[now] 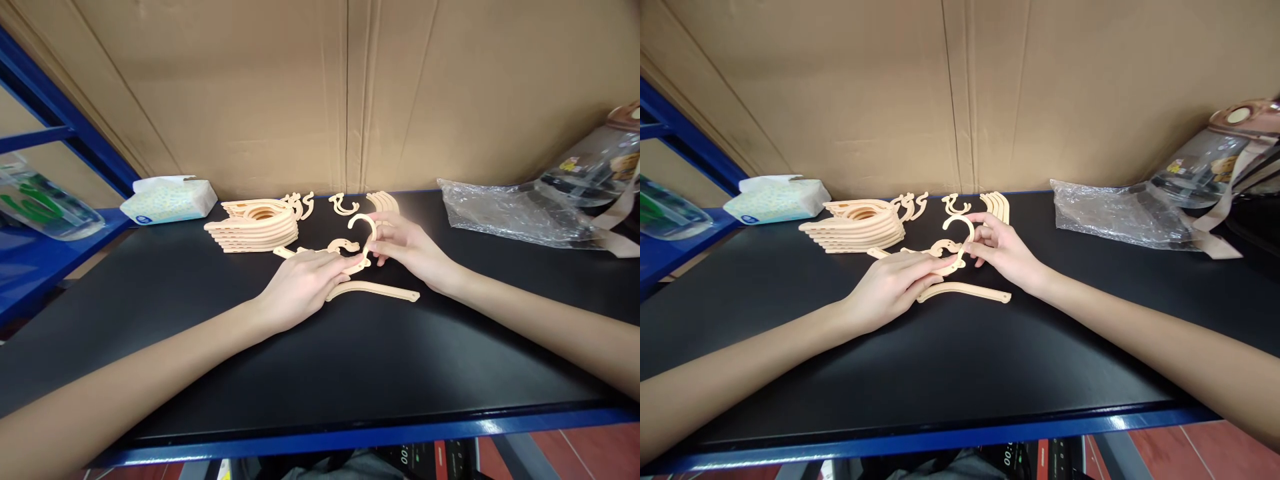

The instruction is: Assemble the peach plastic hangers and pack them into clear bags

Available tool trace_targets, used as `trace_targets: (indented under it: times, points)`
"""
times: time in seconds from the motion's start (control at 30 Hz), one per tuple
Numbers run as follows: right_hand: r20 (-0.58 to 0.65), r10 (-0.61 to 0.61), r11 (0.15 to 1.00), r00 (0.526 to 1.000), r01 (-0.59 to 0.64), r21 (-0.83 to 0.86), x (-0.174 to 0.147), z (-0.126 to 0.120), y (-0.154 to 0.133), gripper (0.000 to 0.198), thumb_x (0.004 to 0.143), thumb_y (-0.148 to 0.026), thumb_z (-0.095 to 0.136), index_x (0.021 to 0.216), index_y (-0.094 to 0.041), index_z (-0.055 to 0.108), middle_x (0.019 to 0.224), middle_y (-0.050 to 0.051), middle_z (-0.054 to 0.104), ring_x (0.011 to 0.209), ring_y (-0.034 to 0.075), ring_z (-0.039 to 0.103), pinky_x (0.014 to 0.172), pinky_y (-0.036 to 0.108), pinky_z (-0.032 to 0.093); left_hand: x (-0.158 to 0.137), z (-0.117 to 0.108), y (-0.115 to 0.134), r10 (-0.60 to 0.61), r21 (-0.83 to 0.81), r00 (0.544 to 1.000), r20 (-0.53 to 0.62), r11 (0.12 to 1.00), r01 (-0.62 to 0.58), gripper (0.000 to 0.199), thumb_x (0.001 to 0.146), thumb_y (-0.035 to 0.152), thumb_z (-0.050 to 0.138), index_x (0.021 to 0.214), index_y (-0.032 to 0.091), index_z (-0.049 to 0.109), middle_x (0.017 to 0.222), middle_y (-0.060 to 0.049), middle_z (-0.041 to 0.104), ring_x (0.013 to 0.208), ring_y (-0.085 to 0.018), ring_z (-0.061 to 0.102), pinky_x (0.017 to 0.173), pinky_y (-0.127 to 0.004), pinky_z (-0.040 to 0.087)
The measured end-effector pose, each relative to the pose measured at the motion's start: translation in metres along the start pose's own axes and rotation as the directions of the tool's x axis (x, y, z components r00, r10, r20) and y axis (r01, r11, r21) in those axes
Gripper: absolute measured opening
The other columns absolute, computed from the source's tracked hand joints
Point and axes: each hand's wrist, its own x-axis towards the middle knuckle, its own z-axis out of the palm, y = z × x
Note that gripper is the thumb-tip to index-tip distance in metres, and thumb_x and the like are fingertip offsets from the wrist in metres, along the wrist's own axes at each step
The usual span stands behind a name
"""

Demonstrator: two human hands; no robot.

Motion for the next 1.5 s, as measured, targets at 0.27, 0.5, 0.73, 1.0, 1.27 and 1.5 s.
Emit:
trace_targets:
  times: [0.27,0.5,0.73,1.0,1.27,1.5]
  points:
    - [-0.014,-0.038,0.999,0.999,0.038,0.013,-0.0005,0.0001,0.0009,0.045,0.078,-0.028,0.064,0.119,-0.024,0.047,0.076,-0.004,0.057,0.067,0.012,0.054,0.062,0.03,0.05,-0.0002,0.0007,-0.0014,-0.022,-0.039,1.0,0.002,0.999,0.022,0.03,0.098,0.022,0.042,0.125,0.018,0.054,0.09,-0.004,0.069,0.079,-0.016,0.062,0.07,-0.028,0.044]
    - [-0.009,-0.055,0.998,0.998,0.055,-0.013,-0.0007,0.0003,0.0007,0.044,0.079,-0.027,0.064,0.12,-0.024,0.048,0.074,-0.004,0.055,0.067,0.012,0.053,0.063,0.029,0.05,0.0003,-0.0011,0.0007,-0.027,-0.028,0.999,0.017,0.999,0.028,0.028,0.097,0.019,0.043,0.122,0.016,0.056,0.089,-0.004,0.069,0.078,-0.017,0.062,0.07,-0.028,0.044]
    - [-0.042,-0.125,0.99,0.991,0.122,-0.068,-0.0026,0.0017,-0.0017,0.042,0.081,-0.027,0.062,0.12,-0.024,0.048,0.075,-0.004,0.055,0.071,0.013,0.056,0.062,0.029,0.05,0.0011,-0.0012,0.0015,-0.043,-0.035,0.999,-0.012,0.998,0.043,0.028,0.096,0.019,0.044,0.122,0.017,0.056,0.092,-0.004,0.07,0.082,-0.018,0.065,0.069,-0.029,0.045]
    - [-0.061,-0.116,0.992,0.991,0.113,-0.053,-0.0009,0.0022,-0.0021,0.042,0.079,-0.026,0.063,0.119,-0.024,0.049,0.074,-0.004,0.054,0.07,0.013,0.054,0.061,0.029,0.05,0.0002,0.0006,0.0013,-0.088,-0.036,0.996,-0.019,0.995,0.088,0.029,0.096,0.02,0.044,0.123,0.018,0.055,0.1,-0.006,0.07,0.09,-0.02,0.066,0.073,-0.031,0.049]
    - [-0.081,-0.057,0.996,0.995,0.052,-0.071,-0.0003,0.0029,-0.0035,0.046,0.078,-0.026,0.062,0.121,-0.023,0.047,0.076,-0.002,0.058,0.073,0.015,0.056,0.059,0.03,0.049,0.0008,-0.0035,0.0059,-0.187,-0.077,0.982,0.02,0.979,0.188,0.012,0.095,0.019,0.046,0.101,0.019,0.056,0.092,-0.002,0.069,0.082,-0.017,0.066,0.068,-0.027,0.048]
    - [-0.07,-0.008,1.0,0.998,0.006,-0.024,0.0015,0.0033,-0.0035,0.046,0.075,-0.025,0.063,0.119,-0.021,0.048,0.073,-0.004,0.057,0.066,0.014,0.055,0.058,0.031,0.048,0.0009,-0.003,0.0058,-0.18,-0.059,0.983,0.022,0.982,0.181,0.012,0.095,0.019,0.044,0.1,0.019,0.056,0.089,-0.002,0.068,0.08,-0.017,0.065,0.067,-0.027,0.048]
